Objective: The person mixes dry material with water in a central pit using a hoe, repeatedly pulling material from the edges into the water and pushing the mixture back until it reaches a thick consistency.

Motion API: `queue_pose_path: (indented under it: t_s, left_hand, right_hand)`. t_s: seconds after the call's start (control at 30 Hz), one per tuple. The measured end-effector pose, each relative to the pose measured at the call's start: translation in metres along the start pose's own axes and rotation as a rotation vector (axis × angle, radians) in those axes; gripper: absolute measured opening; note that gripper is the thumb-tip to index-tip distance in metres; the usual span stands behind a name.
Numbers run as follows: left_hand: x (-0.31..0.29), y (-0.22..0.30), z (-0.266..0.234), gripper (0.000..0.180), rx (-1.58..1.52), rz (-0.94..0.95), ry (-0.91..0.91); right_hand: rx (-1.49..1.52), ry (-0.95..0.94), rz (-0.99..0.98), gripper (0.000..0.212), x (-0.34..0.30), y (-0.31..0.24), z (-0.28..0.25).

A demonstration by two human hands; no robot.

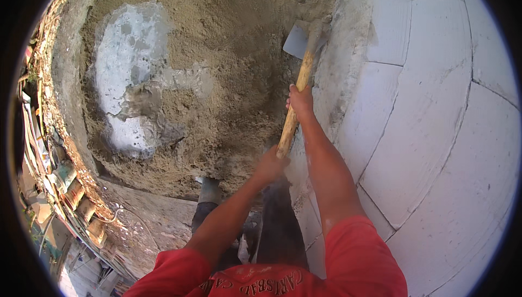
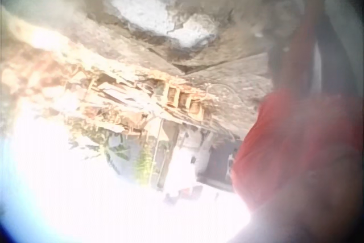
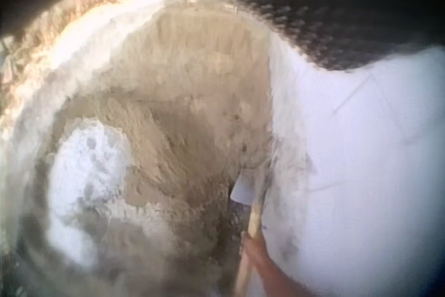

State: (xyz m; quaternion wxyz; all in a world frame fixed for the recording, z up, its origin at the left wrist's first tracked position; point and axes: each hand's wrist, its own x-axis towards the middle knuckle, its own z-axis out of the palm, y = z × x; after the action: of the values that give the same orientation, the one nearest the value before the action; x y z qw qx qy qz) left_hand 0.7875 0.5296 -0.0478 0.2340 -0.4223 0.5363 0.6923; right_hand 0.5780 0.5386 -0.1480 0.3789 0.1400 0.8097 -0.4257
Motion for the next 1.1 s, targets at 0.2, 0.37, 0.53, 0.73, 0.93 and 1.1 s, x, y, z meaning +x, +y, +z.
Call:
queue_pose_path:
  t_s: [0.2,0.37,0.53,0.73,0.93,1.1]
  left_hand:
    - [0.047,0.013,0.055,0.035,-0.319,-0.198,-0.102]
    - [-0.001,-0.062,0.075,0.041,-0.356,-0.283,-0.115]
    - [0.026,-0.06,0.06,0.048,-0.204,-0.113,0.042]
    - [0.168,0.075,-0.01,0.048,-0.312,0.046,-0.083]
    - [0.145,0.047,-0.016,0.045,-0.343,-0.053,-0.049]
    - [0.05,0.02,-0.012,0.043,-0.265,-0.185,-0.072]
  right_hand:
    - [-0.326,0.007,0.071,0.039,0.049,0.03,-0.025]
    - [-0.345,-0.061,0.171,0.035,-0.011,0.065,-0.009]
    - [-0.264,-0.017,0.064,0.038,0.006,0.032,0.002]
    - [-0.281,0.047,-0.178,0.035,0.158,-0.101,0.013]
    - [-0.276,-0.05,-0.058,0.037,0.147,-0.069,0.043]
    - [-0.237,-0.097,0.071,0.019,0.073,0.004,0.031]
